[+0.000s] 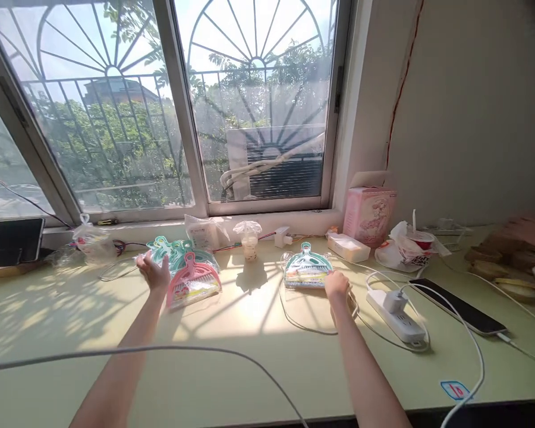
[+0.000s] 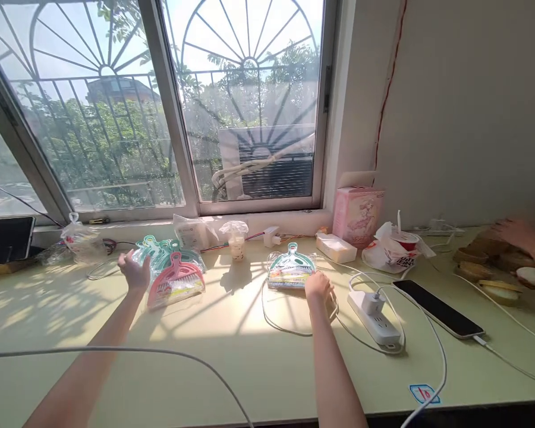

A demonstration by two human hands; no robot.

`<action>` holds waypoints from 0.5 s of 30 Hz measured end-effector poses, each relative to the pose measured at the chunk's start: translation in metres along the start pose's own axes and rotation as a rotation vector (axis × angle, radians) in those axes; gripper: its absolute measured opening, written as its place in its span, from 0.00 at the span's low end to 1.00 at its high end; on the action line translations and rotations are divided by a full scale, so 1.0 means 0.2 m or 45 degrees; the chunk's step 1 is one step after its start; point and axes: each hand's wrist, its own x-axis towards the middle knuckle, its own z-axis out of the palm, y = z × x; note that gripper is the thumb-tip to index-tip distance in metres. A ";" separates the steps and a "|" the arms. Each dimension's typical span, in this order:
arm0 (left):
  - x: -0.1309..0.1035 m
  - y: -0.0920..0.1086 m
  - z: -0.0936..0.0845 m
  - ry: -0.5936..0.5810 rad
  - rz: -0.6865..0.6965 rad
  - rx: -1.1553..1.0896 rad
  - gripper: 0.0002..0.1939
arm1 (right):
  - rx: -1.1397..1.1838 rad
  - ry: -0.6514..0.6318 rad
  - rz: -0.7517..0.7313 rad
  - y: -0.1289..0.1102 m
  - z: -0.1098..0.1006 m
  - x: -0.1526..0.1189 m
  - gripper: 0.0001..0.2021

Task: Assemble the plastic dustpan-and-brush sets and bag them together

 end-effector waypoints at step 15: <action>-0.91 0.58 0.31 -1.684 -0.335 -1.305 0.43 | 1.331 -0.184 -0.439 -0.28 0.04 -0.31 0.25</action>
